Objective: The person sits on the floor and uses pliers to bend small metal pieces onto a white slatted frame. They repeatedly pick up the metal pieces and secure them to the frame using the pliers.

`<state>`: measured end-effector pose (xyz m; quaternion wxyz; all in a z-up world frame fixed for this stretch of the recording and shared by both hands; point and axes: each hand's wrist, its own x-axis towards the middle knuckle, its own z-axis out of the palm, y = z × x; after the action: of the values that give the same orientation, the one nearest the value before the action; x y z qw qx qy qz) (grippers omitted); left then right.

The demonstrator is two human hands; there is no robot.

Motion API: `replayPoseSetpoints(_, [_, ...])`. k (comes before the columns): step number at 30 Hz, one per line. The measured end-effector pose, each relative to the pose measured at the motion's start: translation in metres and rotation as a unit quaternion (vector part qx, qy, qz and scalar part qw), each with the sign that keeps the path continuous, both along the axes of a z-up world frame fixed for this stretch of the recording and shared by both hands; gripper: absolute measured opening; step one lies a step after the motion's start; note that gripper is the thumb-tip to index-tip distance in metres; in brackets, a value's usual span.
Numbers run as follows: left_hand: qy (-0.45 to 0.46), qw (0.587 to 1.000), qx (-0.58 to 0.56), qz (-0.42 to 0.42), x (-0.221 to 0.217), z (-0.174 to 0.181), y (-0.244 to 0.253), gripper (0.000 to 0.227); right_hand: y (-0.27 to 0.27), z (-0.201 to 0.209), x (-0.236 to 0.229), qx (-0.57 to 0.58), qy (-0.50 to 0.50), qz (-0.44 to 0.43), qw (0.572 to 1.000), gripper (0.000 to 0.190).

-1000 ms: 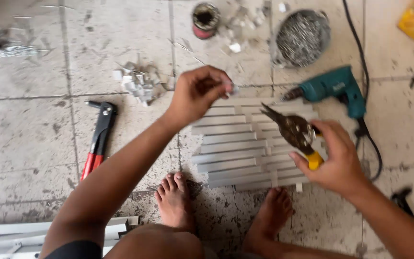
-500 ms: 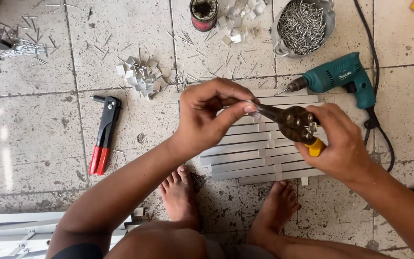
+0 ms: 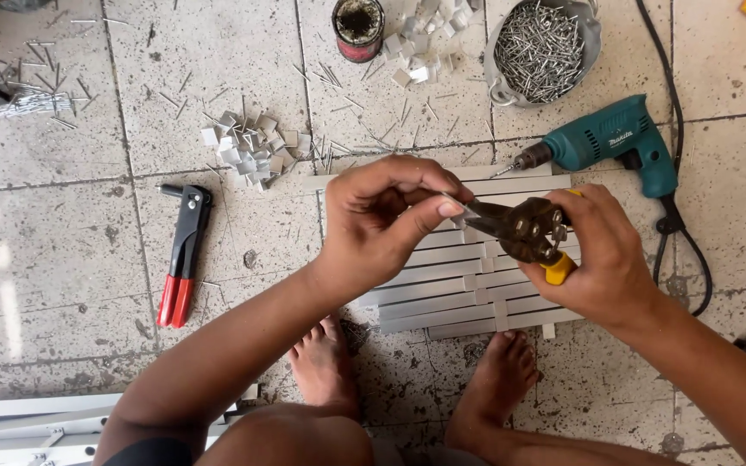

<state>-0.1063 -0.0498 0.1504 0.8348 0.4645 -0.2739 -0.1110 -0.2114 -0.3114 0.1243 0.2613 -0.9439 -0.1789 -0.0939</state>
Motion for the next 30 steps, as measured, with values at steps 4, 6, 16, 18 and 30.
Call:
replayPoseSetpoints(4, [-0.018,1.0,-0.019,-0.013,0.008,-0.011,-0.004,0.009,-0.004,-0.003,0.002,0.009,-0.004,-0.014,1.0,0.024])
replayPoseSetpoints(6, [0.019,1.0,-0.017,-0.003,0.008,-0.031,-0.011,0.009,-0.008,-0.005,-0.008,0.002,0.036,-0.031,0.999,0.027])
replayPoseSetpoints(16, [-0.073,0.931,0.334,0.127,0.111,-0.19,-0.043,0.009,-0.016,-0.036,-0.053,-0.037,0.311,-0.287,0.905,0.037])
replayPoseSetpoints(18, [-0.101,0.908,0.358,0.191,0.141,-0.211,-0.028,0.012,-0.023,-0.048,-0.043,-0.052,0.285,-0.281,0.915,0.04])
replayPoseSetpoints(30, [-0.392,0.797,0.455,0.062,0.116,-0.21,-0.046,0.009,-0.007,-0.023,-0.06,0.171,0.407,-0.39,0.808,0.032])
